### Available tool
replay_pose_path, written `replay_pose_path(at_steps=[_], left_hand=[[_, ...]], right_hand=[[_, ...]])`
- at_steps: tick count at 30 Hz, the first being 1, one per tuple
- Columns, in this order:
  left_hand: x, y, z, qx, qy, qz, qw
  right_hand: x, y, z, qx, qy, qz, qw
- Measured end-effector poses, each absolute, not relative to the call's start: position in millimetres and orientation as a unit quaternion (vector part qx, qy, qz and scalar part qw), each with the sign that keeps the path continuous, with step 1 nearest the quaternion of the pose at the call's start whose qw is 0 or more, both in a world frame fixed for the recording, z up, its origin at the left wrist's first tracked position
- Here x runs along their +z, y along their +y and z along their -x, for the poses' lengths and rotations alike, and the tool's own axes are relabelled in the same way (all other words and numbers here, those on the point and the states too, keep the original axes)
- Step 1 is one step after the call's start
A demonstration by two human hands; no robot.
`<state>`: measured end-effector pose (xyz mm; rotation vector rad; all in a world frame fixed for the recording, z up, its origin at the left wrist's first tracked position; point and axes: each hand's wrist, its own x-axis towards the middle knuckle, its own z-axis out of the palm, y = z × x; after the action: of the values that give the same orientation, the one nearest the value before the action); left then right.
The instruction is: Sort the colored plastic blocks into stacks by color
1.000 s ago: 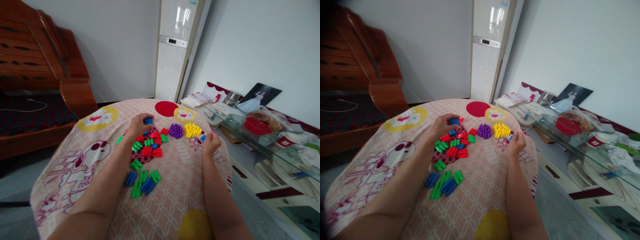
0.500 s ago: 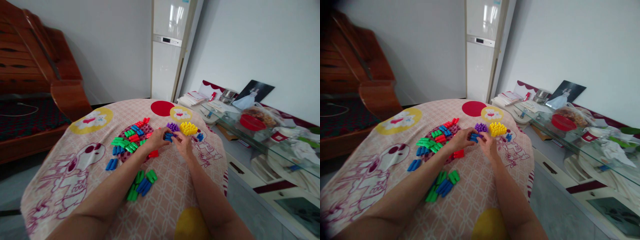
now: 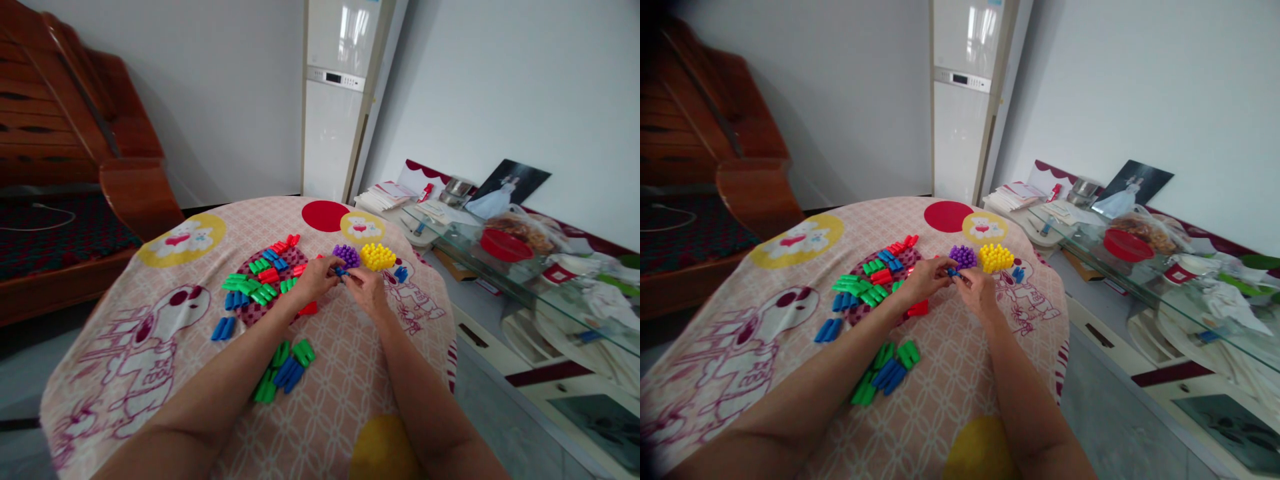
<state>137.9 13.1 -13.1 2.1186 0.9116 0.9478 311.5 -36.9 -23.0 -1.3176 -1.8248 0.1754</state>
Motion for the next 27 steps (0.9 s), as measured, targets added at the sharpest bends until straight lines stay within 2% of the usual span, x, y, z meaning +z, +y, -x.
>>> replay_pose_path(at_steps=[8,10,13,16,20,27], left_hand=[[4,26,-114,0.393,0.404,-0.774,0.287],[6,31,-106,0.401,0.422,-0.761,0.285],[6,35,-99,0.408,0.424,-0.756,0.287],[5,37,-97,0.415,0.42,-0.752,0.291],[5,37,-97,0.415,0.424,-0.749,0.294],[4,37,-98,0.405,0.421,-0.755,0.298]], right_hand=[[-18,-29,-361,0.001,-0.523,0.669,0.528],[-15,-29,-379,-0.023,-0.477,0.7,0.531],[-10,-32,-401,-0.048,-0.441,0.747,0.496],[-10,-36,-415,-0.059,-0.426,0.799,0.421],[-15,-37,-422,-0.026,-0.428,0.84,0.333],[-26,-32,-423,-0.015,-0.434,0.856,0.279]])
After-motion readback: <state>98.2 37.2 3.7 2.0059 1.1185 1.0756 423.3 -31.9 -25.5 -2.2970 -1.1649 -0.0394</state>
